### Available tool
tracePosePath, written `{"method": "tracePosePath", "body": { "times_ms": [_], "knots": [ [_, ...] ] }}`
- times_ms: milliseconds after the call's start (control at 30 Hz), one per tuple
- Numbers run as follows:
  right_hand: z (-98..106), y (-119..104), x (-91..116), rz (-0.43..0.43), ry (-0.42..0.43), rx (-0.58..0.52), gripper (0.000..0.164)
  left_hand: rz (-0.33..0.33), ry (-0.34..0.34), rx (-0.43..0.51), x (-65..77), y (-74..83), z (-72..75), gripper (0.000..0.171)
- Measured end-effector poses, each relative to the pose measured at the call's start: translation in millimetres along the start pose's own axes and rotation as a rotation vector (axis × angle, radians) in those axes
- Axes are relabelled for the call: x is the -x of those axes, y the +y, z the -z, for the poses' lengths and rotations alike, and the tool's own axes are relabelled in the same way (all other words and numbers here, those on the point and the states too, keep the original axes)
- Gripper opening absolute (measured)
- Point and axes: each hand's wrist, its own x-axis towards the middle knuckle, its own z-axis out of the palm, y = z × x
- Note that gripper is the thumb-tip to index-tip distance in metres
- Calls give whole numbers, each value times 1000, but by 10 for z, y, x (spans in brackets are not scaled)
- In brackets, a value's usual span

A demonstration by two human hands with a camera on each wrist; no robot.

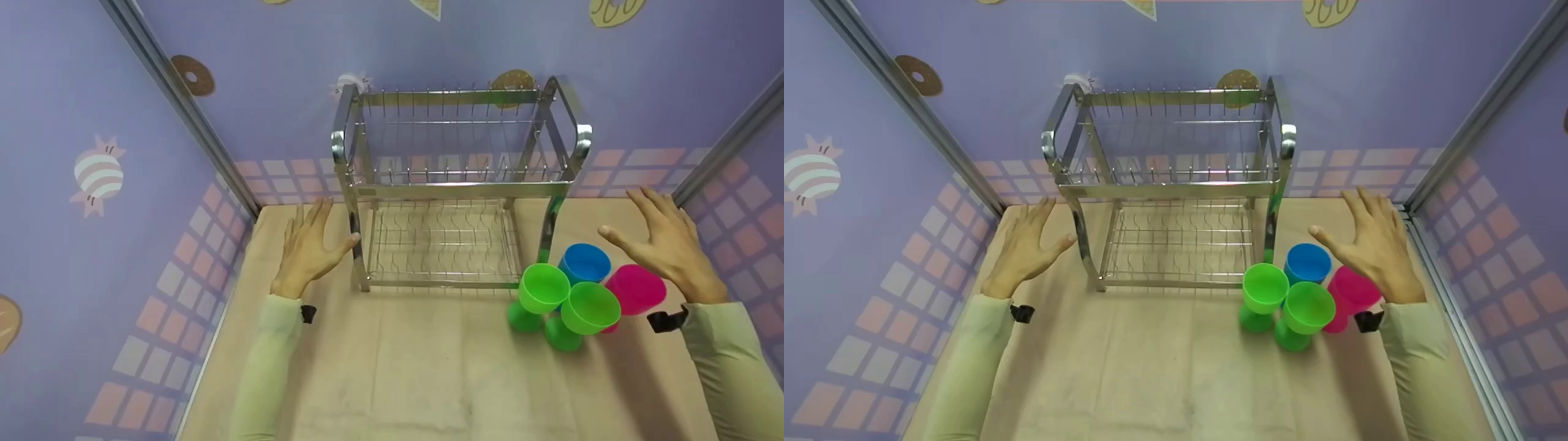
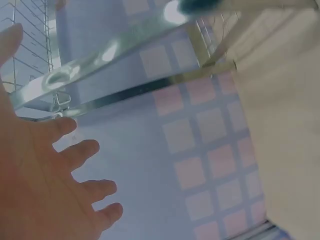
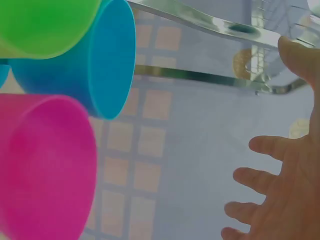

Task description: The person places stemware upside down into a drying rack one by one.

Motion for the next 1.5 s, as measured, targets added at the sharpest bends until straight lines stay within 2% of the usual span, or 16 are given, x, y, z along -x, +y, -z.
{"method": "tracePosePath", "body": {
  "times_ms": [200,300,433,633,767,900,1000,1133,1300,1500],
  "knots": [
    [48,129,256,-28,25,-155,88,13,-9,192,47,-30,-170,95],
    [24,250,424,-53,45,-227,88,-1,-3,281,56,-42,-271,88],
    [-83,444,634,-92,76,-297,89,-23,15,393,73,-56,-413,78],
    [-330,706,867,-80,137,-418,89,-49,84,519,86,-61,-610,68],
    [-511,831,1024,-120,168,-467,91,-73,127,580,85,-57,-717,63],
    [-762,951,1140,-189,171,-527,91,-69,162,630,89,-49,-790,58],
    [-966,1022,1212,-220,171,-621,88,-57,181,650,84,-45,-838,55],
    [-1193,1063,1285,-218,188,-755,84,-55,203,697,76,-33,-903,51],
    [-1346,1058,1305,-210,221,-786,85,-27,232,770,63,11,-977,46],
    [-1451,1055,1284,-213,258,-894,86,25,311,743,38,49,-1058,36]
  ]
}}
